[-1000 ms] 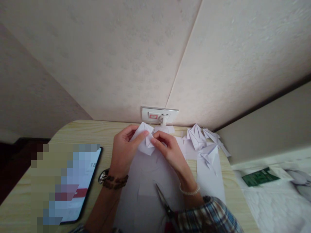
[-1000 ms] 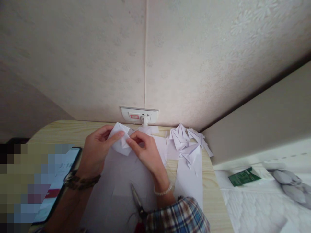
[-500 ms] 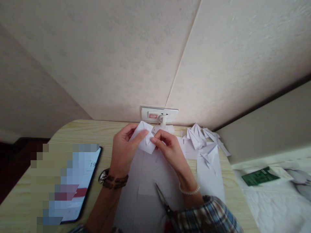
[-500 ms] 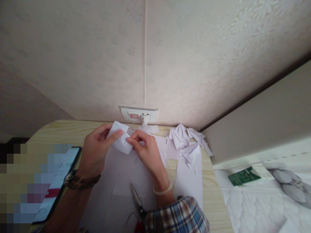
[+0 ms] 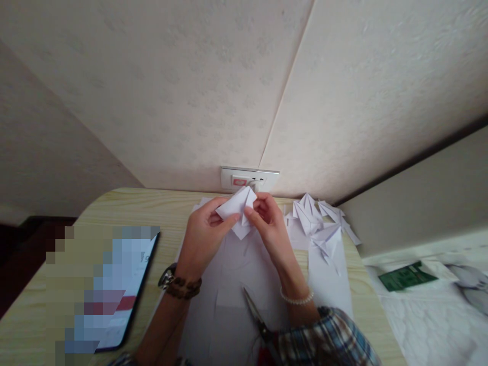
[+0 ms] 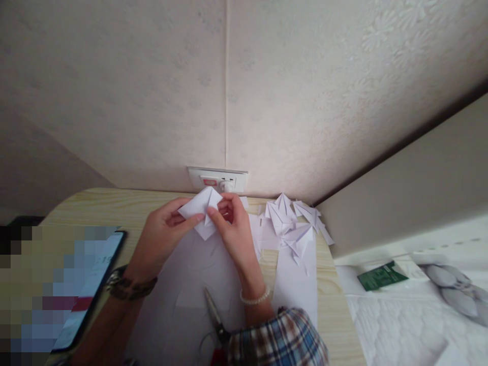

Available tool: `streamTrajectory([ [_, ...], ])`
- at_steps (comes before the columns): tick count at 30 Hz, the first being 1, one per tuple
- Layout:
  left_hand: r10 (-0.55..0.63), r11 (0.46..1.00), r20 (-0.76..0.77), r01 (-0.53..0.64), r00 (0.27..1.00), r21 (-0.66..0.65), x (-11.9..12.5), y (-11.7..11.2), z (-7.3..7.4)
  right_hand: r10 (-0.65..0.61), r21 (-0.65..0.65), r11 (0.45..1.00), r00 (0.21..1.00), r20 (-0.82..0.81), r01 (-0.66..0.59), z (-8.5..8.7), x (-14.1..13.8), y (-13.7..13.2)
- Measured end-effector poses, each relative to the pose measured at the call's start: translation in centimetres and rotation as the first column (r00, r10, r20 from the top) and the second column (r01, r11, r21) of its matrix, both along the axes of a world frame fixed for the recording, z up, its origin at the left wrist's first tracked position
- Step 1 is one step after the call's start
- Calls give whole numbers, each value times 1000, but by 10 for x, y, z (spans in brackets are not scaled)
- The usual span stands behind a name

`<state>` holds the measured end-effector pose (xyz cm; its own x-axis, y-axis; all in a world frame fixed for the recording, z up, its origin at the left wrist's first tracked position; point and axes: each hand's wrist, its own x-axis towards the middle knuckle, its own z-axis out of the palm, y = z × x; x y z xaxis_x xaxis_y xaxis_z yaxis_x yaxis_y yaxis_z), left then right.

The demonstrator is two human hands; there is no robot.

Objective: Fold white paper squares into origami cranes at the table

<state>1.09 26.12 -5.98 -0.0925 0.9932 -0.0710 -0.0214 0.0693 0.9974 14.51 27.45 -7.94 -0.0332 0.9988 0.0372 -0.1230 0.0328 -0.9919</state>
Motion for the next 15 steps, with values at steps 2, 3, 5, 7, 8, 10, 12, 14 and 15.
streamTrajectory([
  [2, -33, 999, -23, 33, 999, 6, 0, 0, 0, -5, 2, 1000, 1000, 20, 5, -1, 0, 0],
  [3, -45, 999, -23, 45, 999, 6, 1, 0, -1, -5, 1, 1000, 1000, 27, 5, -1, 1, 0],
  [5, -43, 999, 4, 43, 999, 4, 1, 0, -1, -14, -5, 1000, 1000, 16, 14, -1, 2, -1],
  [7, -21, 1000, 63, 21, 998, -3, 1, 1, -1, -42, -10, 999, 999, -16, 42, 0, 3, 0],
  [8, -5, 1000, 93, 6, 996, -10, 2, 1, -1, -59, -10, 998, 998, -35, 59, 0, 3, 0],
  [10, 22, 1000, 135, -19, 991, -22, 2, 1, -1, -79, -12, 997, 995, -63, 78, 2, 3, 0],
  [12, 47, 999, 125, -43, 991, -31, 2, 1, -2, -67, -18, 998, 995, -69, 66, 2, 3, 0],
  [14, 78, 997, 62, -77, 995, -27, 3, 0, -2, -43, -18, 999, 998, -54, 42, 3, 2, -1],
  [15, 99, 995, 21, -99, 995, -17, 3, -1, -2, -32, -14, 999, 999, -44, 31, 2, 2, -1],
])
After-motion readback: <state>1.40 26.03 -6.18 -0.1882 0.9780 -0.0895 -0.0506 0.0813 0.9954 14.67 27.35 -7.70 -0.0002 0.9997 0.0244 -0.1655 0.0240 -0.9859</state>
